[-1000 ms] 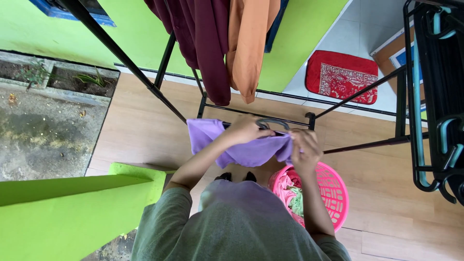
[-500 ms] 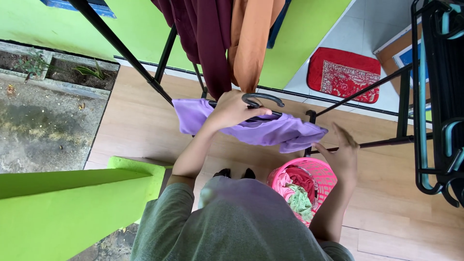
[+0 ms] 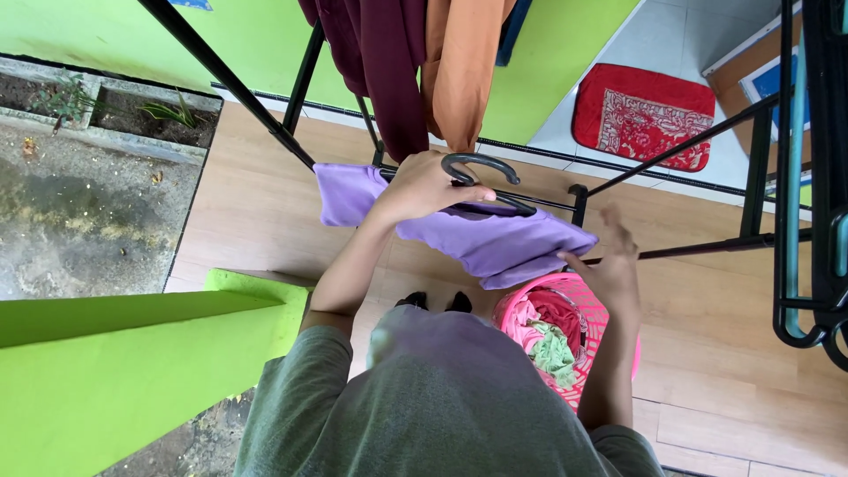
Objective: Hang a purple t-shirt onto a clothes hanger and place it on a drying rack.
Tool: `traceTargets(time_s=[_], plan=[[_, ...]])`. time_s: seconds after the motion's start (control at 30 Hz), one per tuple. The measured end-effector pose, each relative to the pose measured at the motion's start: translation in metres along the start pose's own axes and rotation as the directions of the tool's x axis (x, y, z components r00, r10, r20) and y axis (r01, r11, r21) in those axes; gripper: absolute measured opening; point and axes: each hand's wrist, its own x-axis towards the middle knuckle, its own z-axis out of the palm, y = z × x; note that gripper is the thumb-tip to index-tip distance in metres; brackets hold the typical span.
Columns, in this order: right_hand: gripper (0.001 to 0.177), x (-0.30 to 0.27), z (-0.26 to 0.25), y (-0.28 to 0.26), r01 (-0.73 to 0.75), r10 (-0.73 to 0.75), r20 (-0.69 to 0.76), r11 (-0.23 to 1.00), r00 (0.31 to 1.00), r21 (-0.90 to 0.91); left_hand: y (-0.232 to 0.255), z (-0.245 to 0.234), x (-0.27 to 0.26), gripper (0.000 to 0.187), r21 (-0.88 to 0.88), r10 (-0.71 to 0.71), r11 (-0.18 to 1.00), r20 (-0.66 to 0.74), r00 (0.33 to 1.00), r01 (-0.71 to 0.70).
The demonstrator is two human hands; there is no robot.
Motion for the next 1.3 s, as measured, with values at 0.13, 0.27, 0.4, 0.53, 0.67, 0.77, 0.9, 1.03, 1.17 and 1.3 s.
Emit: traceTargets(time_s=[0.13,0.27,0.4,0.53,0.67,0.77,0.9,1.03,1.17,1.3], plan=[[0.098,0.017,-0.020,-0.049,-0.120,0.143,-0.109,0.975,0.984,0.187,0.019,0.014,0.001,0.048,0.070,-0.076,0.995,0.142,0.987,0.066],[0.066,0.017,0.019,-0.067,0.096,-0.084,-0.059,0.959,0.995,0.266,0.023,0.066,-0.004,0.059,0.071,0.002,0.997,0.270,0.963,-0.021],[0.024,0.016,0.047,-0.056,0.012,0.012,-0.105,0.975,0.994,0.224,0.028,0.076,-0.003,0.074,0.071,0.033,0.996,0.214,0.976,-0.049],[0.012,0.022,0.042,-0.046,-0.062,0.115,-0.096,0.897,0.989,0.437,0.000,0.045,-0.013,0.073,0.056,0.499,0.866,-0.144,0.855,-0.496],[0.007,0.020,0.027,-0.026,-0.080,0.164,-0.145,0.883,0.976,0.462,-0.057,0.011,-0.047,0.045,0.114,0.136,0.986,-0.124,0.983,-0.122],[0.009,0.022,0.016,-0.025,-0.057,0.149,-0.166,0.886,0.975,0.460,-0.119,0.019,-0.069,0.032,-0.173,-0.165,0.974,-0.084,0.983,0.148],[0.012,0.023,0.009,-0.023,-0.085,0.176,-0.154,0.878,0.972,0.470,-0.177,0.052,-0.087,0.019,-0.294,-0.282,0.924,-0.091,0.955,0.245],[0.010,0.020,0.004,-0.012,-0.104,0.198,-0.125,0.844,0.972,0.527,-0.203,0.051,-0.099,0.017,-0.638,-0.130,0.748,-0.412,0.902,-0.184],[0.004,0.018,0.009,-0.016,-0.123,0.240,-0.179,0.861,0.954,0.494,-0.118,0.022,-0.082,0.027,-0.156,-0.052,0.987,-0.585,0.809,-0.049],[0.009,0.026,0.014,-0.038,-0.109,0.216,-0.179,0.876,0.960,0.470,-0.043,0.029,-0.057,0.034,0.258,0.264,0.953,-0.457,0.850,-0.157]])
